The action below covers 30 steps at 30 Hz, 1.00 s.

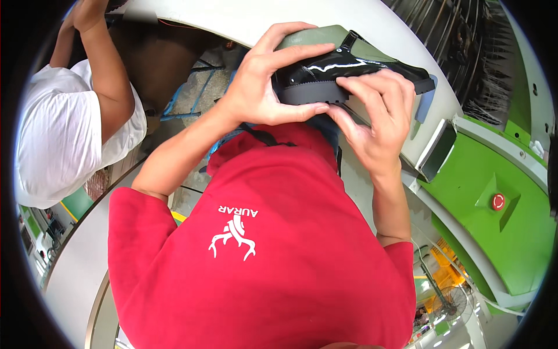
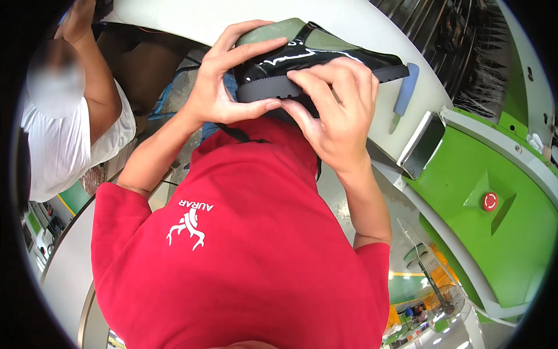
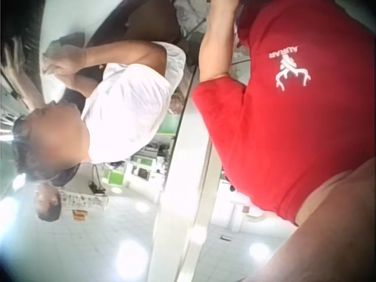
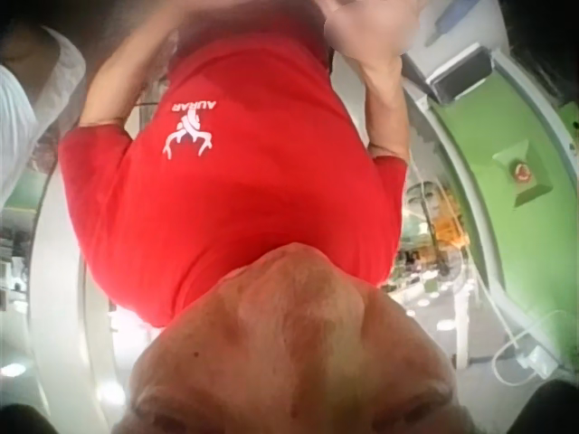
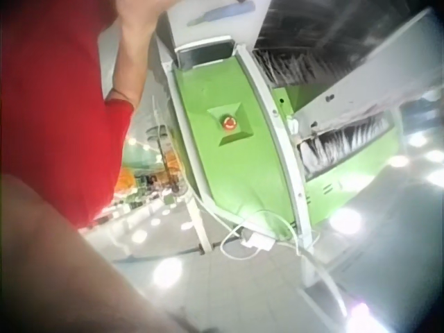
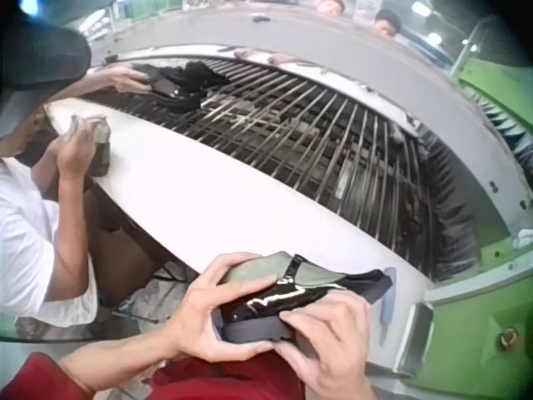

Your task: The person assembles black shoes by attaching soles to uppers on a factory conveyor line. They pick up soles and uppers, align and press them together, and use a blue-handled tool to secure the bond. Finished shoes are placed on the conveyor belt to move downstream.

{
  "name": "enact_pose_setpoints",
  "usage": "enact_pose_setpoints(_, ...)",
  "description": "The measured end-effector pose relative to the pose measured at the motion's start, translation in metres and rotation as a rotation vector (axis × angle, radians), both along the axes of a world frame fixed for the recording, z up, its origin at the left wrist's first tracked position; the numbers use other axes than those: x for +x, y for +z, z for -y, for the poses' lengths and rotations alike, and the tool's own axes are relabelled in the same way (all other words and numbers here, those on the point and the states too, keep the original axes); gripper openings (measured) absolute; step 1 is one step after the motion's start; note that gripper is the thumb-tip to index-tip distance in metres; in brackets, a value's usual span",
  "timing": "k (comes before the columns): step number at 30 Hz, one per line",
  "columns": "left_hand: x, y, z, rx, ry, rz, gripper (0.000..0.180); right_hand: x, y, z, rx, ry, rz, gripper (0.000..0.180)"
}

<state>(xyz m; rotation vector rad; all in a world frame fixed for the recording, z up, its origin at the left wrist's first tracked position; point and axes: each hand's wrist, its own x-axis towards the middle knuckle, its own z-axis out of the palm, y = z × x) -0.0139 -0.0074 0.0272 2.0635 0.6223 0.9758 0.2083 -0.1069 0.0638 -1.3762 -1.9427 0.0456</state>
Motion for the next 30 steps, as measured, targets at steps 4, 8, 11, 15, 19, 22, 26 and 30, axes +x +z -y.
enact_pose_setpoints(4,0.001,0.011,-0.024,0.094,-0.141,-0.013,0.078,0.022,0.026,-0.004,-0.080,-0.113,-0.003,0.076)
enact_pose_setpoints(8,0.011,0.032,-0.050,0.148,-0.297,-0.092,0.091,0.054,0.019,0.007,-0.115,-0.185,0.123,0.078)
enact_pose_setpoints(11,0.026,0.043,-0.060,0.200,-0.342,-0.157,0.100,0.046,0.006,0.011,0.006,-0.269,0.114,0.075)
enact_pose_setpoints(15,0.051,0.061,-0.045,0.447,-0.229,-0.392,0.102,0.033,0.003,0.011,0.055,-0.278,0.114,0.073)
enact_pose_setpoints(19,0.056,0.057,-0.048,0.330,-0.268,-0.338,0.095,0.025,0.000,0.016,0.085,-0.326,0.051,0.072)
enact_pose_setpoints(22,0.057,0.058,-0.056,0.359,-0.325,-0.339,0.093,0.016,-0.001,0.019,0.099,-0.372,0.017,0.071)
enact_pose_setpoints(26,0.068,0.068,-0.058,0.367,-0.365,-0.413,0.088,0.015,0.002,0.023,0.059,-0.399,0.019,0.071)
enact_pose_setpoints(30,0.077,0.077,-0.053,0.331,-0.348,-0.531,0.084,0.032,0.025,0.031,-0.165,-0.336,-0.095,0.075)
